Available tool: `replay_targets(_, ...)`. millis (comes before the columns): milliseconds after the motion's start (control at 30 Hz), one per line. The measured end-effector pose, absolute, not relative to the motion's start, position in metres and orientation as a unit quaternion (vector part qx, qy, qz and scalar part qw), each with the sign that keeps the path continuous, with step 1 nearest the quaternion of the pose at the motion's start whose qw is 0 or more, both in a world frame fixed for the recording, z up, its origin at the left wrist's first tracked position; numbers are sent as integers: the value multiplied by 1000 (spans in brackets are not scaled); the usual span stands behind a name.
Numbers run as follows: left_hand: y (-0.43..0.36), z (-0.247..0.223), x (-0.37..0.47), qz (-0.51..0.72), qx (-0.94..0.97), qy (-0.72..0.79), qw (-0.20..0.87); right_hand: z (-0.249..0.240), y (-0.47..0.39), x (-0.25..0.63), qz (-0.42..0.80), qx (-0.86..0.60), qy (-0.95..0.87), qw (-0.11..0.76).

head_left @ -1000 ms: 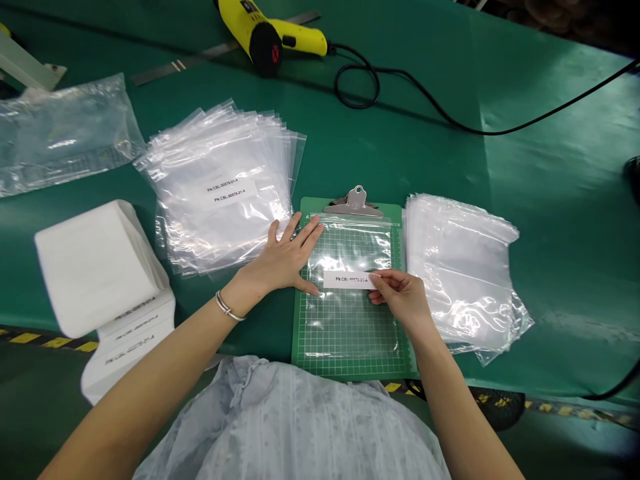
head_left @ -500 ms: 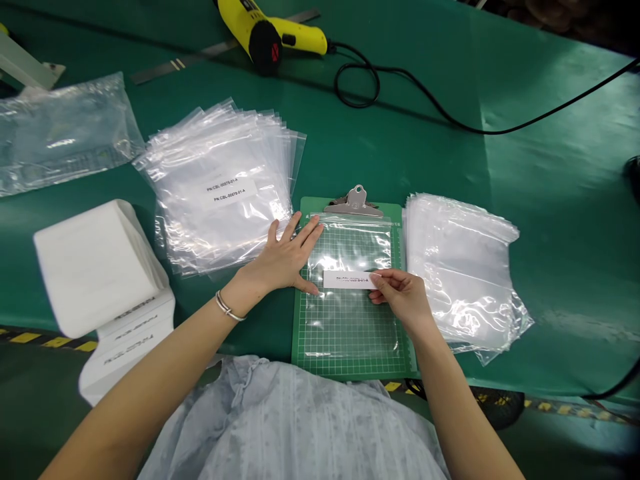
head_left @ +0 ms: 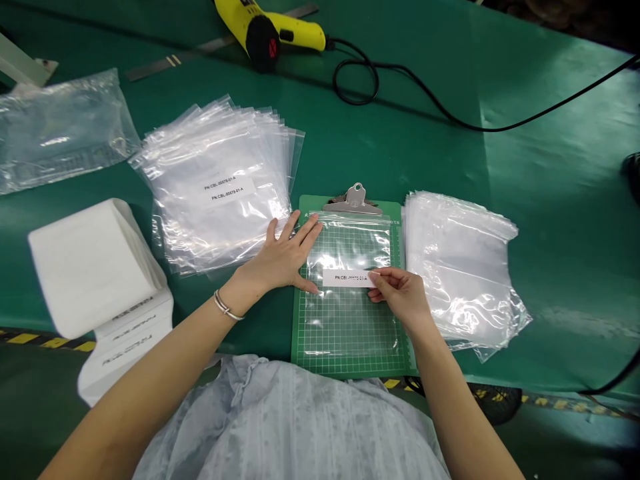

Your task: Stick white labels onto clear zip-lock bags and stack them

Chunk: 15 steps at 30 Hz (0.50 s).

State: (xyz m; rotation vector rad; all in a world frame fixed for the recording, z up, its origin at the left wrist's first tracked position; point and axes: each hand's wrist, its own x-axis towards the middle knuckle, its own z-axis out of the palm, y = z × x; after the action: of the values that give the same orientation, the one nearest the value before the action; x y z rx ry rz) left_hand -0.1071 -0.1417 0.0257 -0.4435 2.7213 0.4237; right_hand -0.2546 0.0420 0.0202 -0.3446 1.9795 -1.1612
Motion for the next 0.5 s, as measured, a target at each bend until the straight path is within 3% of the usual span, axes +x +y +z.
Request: replay_targets(500, -139, 30, -107, 127, -159, 964, 171, 20, 41, -252, -442, -147, 795, 388)
